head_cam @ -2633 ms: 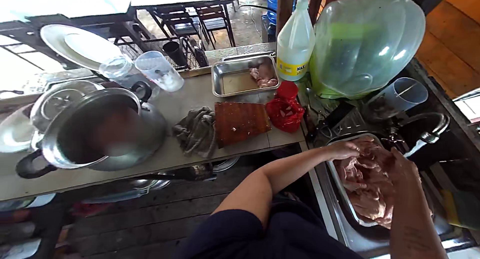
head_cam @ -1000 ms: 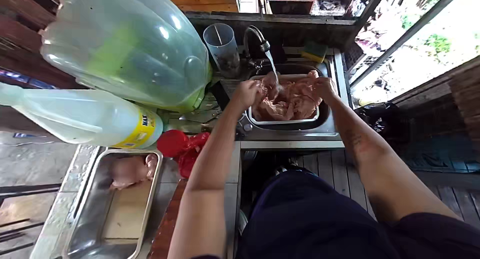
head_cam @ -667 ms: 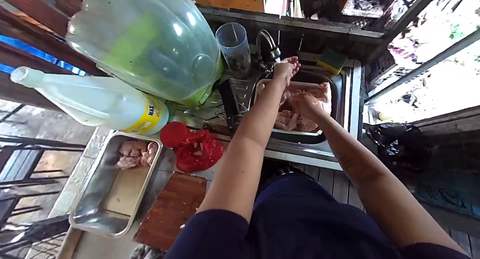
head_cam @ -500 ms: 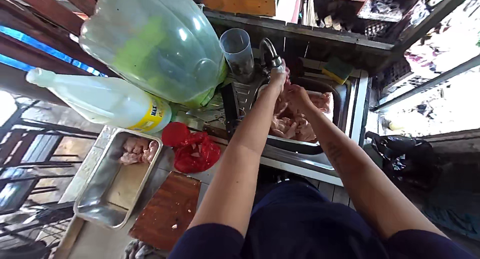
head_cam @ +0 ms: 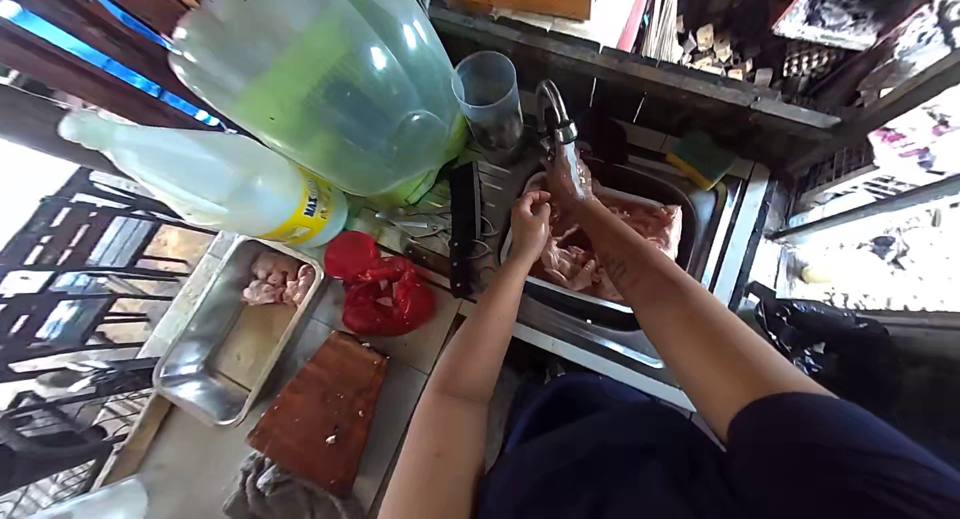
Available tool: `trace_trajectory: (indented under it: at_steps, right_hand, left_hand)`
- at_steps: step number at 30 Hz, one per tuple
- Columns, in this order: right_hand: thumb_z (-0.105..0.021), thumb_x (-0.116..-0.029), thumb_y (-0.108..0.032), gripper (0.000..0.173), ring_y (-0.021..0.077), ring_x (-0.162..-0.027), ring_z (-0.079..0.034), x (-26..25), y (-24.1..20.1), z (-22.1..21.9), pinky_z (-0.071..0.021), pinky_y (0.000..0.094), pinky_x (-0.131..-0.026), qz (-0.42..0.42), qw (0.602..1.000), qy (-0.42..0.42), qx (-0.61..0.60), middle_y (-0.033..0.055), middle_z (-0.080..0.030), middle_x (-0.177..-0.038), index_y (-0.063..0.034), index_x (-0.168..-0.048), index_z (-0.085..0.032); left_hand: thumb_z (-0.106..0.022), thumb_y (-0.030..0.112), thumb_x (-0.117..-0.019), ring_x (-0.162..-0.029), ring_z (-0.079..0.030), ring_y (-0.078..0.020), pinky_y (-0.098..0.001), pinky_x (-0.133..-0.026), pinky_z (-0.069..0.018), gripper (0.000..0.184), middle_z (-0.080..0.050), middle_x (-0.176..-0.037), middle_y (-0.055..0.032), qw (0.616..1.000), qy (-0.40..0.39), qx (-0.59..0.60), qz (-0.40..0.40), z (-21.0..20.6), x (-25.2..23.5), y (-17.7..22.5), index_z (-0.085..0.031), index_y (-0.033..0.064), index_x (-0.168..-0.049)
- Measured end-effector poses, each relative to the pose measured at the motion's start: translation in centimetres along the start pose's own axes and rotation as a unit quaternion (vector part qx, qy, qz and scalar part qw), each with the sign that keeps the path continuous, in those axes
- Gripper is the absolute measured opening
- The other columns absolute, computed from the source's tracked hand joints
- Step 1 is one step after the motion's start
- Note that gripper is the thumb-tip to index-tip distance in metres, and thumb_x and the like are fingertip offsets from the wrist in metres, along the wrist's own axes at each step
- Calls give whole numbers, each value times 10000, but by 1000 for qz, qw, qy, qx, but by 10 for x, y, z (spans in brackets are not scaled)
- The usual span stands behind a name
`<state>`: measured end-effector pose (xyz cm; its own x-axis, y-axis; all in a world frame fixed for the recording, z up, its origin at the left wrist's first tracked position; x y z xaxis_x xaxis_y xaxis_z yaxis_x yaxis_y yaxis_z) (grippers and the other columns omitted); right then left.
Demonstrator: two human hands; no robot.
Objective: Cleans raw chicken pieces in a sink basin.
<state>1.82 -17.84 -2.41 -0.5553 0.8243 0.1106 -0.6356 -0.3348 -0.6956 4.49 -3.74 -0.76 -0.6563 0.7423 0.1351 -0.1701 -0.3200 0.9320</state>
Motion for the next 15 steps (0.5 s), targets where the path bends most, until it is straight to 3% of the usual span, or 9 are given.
trace_trajectory:
  at_steps: [2,4,6,7,8,10,12,13,15]
  right_hand:
    - [-438,-1102,-380,510,350,-1190,-649,-8,12,1,-518,521,-1030,-16,986,-27,-166,241,-645,-1310,1,-1429,-531]
    - [-373,-1119,-417,525,221,-930,-692,-18,20,9,-587,396,-842,-89,933,-95,-336,174,-694,-1111,14,-1336,-580]
    - [-406,-1113,-416,488,213,-839,-680,-20,22,22,-593,373,-750,-142,883,-148,-421,158,-672,-1077,-34,-1385,-539]
    - [-412,-1118,-372,446,213,-865,-686,-13,18,34,-598,371,-763,-137,890,-155,-405,156,-662,-1120,-66,-1423,-522]
    - [-411,-1123,-310,422,222,-989,-690,-3,16,47,-587,384,-860,-105,919,-158,-346,166,-655,-1231,-65,-1452,-511]
    - [-472,-1099,-225,429,290,-1276,-598,15,20,75,-475,470,-1088,-16,975,-153,-162,203,-583,-1420,-40,-1485,-489]
    - [-537,-1052,-272,414,359,-1266,-610,36,40,94,-475,587,-1064,15,995,-103,2,202,-640,-1345,-72,-1414,-572]
    - [-539,-1043,-275,386,375,-1242,-624,52,51,103,-485,614,-1035,15,996,-79,49,195,-667,-1299,-85,-1371,-613]
    - [-557,-1033,-270,347,393,-1298,-566,88,69,119,-444,611,-1078,-2,996,-33,87,194,-643,-1328,-94,-1310,-670]
  left_hand:
    - [-534,90,-1013,-1204,-590,-289,-445,-1020,-493,285,-616,-1283,-221,1000,-5,-3,1,5,14,-3,-640,-8,-1258]
    - [-549,90,-1007,-1213,-588,-302,-446,-1035,-490,279,-610,-1285,-227,999,-17,-51,-7,6,27,-7,-647,-9,-1248]
    - [-581,101,-998,-1244,-593,-343,-476,-1080,-469,311,-622,-1299,-259,989,-47,-132,-48,1,42,-9,-641,-50,-1263]
    - [-607,99,-995,-1276,-585,-381,-498,-1108,-456,338,-606,-1331,-293,982,-69,-157,-77,-5,53,-6,-633,-80,-1280]
    - [-629,90,-979,-1293,-569,-406,-511,-1123,-437,332,-594,-1345,-313,977,-93,-158,-110,-13,65,-3,-644,-97,-1254]
    - [-634,98,-972,-1289,-567,-388,-506,-1116,-448,295,-600,-1343,-282,961,-170,-149,-157,-33,83,-1,-673,-66,-1214]
    - [-658,149,-965,-1303,-562,-369,-509,-1115,-453,383,-590,-1374,-250,939,-233,-162,-193,-55,97,-3,-642,-27,-1304]
    - [-699,177,-936,-1329,-546,-377,-522,-1126,-442,459,-573,-1410,-247,928,-247,-182,-210,-63,102,-3,-619,-12,-1347]
    - [-764,214,-888,-1376,-502,-401,-538,-1154,-407,622,-520,-1473,-254,902,-276,-259,-207,-76,107,5,-553,9,-1437]
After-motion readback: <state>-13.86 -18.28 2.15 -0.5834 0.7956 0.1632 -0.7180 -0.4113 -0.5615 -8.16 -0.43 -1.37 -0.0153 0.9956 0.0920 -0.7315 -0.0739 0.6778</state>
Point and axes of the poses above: each hand's wrist, its own x-axis away from the middle knuckle, its own z-axis out of the back of the hand, y = z × x, the point moved 1 cm from there along -x, towards the middle knuckle
